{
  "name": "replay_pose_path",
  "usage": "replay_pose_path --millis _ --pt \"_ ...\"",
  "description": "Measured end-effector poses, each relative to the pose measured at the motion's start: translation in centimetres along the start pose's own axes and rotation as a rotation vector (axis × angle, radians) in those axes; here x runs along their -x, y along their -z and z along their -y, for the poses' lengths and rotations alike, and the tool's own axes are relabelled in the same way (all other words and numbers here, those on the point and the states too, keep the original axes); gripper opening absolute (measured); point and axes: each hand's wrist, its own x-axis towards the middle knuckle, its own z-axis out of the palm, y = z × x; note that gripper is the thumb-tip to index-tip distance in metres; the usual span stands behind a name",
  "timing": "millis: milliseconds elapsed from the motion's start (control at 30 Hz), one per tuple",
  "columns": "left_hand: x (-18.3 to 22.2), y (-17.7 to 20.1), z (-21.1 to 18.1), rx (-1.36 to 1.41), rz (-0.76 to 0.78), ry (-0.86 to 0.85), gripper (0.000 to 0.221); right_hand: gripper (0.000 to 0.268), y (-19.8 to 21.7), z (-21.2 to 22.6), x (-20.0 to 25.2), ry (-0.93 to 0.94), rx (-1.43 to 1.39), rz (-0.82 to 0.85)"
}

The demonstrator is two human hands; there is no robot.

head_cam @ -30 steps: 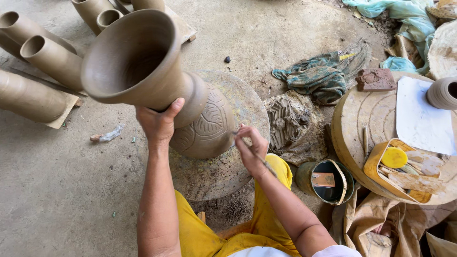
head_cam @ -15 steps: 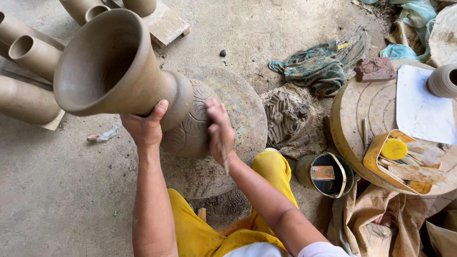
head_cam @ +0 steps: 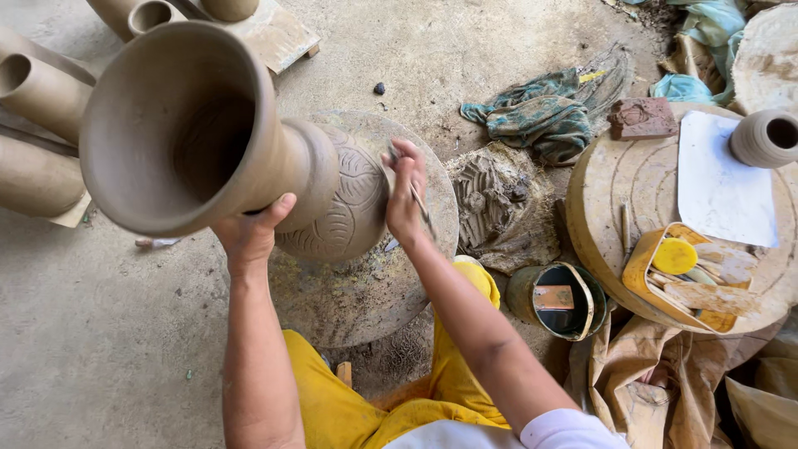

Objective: The person carves decorative leaf patterns into the exterior of a clay vase using a small pointed tool, occasionally brushing away excess clay shavings.

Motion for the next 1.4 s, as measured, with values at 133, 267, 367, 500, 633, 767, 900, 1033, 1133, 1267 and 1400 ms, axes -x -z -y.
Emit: replay_pose_path --millis 133,267,367,500,633,767,900,1033,1133,1267,1400 --pt "-1.4 -0.7 -0.3 -0.026 -0.021 -0.023 0.087 0.028 1.2 -0.2 5.6 0.037 -0.275 -0.038" --pt "-2.3 -0.9 0.4 -0.054 -0.072 -0.020 0.081 0.012 1.8 1.1 6.8 0.011 -0.381 0.045" --pt "-2.6 -0.2 1.0 -0.053 -0.107 -0.065 0.077 0.009 1.2 2.3 5.3 0.089 -0.364 0.081" --pt "-1.9 1.4 1.8 -0.054 -0.156 -0.048 0.070 0.011 0.2 3.5 5.3 0.179 -0.249 0.114" --pt "-1.5 2.3 2.1 -0.073 -0.208 -0.039 0.074 0.010 -1.3 4.3 5.1 0.238 -0.088 0.097" --pt "-1.2 2.7 2.2 -0.057 -0.246 -0.037 0.081 0.012 -1.8 4.7 4.6 0.240 -0.071 0.112" --pt "-1.1 2.9 2.3 -0.024 -0.268 -0.021 0.083 0.012 -1.9 5.1 4.3 0.256 -0.024 0.132" --pt "-0.9 3.4 2.5 -0.051 -0.286 -0.013 0.085 0.011 -2.2 5.7 4.4 0.260 0.018 0.150" --pt "-0.7 3.6 2.7 -0.075 -0.278 -0.015 0.087 0.011 -2.4 6.3 4.4 0.263 0.058 0.150" --pt "-0.6 3.8 2.7 -0.068 -0.277 -0.011 0.089 0.009 -2.4 7.3 4.2 0.265 0.097 0.170" --pt "-0.5 3.7 2.9 0.002 -0.274 -0.043 0.093 0.007 -2.2 8.0 4.2 0.290 0.167 0.221"
